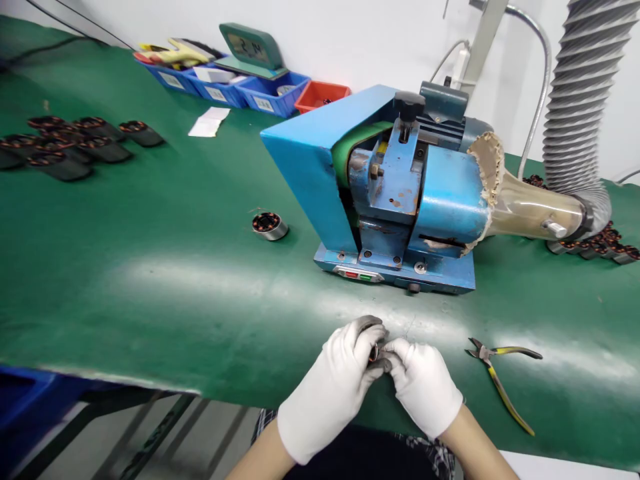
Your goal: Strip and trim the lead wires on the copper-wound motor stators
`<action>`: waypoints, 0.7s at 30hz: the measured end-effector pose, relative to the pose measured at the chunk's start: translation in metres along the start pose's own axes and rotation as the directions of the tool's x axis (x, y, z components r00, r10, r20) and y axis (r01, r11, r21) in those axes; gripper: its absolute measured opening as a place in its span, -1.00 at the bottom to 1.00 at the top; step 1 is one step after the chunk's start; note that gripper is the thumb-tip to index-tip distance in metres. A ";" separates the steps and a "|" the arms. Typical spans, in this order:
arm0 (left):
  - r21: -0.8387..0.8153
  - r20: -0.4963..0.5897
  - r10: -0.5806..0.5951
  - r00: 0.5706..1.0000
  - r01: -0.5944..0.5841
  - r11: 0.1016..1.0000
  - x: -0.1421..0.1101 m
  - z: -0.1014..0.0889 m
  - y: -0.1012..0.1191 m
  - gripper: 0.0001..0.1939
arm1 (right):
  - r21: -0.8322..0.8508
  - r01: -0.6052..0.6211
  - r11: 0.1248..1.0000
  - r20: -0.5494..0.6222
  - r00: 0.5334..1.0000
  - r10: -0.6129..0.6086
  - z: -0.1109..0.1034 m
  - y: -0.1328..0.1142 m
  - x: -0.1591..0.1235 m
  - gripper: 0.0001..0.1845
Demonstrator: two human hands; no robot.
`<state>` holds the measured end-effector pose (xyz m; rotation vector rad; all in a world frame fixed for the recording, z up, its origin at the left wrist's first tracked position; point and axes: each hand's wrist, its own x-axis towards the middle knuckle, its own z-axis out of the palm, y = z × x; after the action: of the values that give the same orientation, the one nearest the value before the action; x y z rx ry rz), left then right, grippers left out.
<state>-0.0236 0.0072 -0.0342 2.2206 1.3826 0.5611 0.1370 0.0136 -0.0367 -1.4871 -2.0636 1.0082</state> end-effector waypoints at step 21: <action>-0.108 -0.012 0.093 0.996 -0.094 0.990 0.002 -0.007 -0.007 -0.88 | -0.411 0.399 0.820 -0.150 0.858 -0.492 0.002 0.005 -0.004 -0.73</action>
<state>-0.0321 0.0126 -0.0320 2.2065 1.2265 0.6608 0.1404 0.0099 -0.0419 -1.1113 -2.3341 0.2420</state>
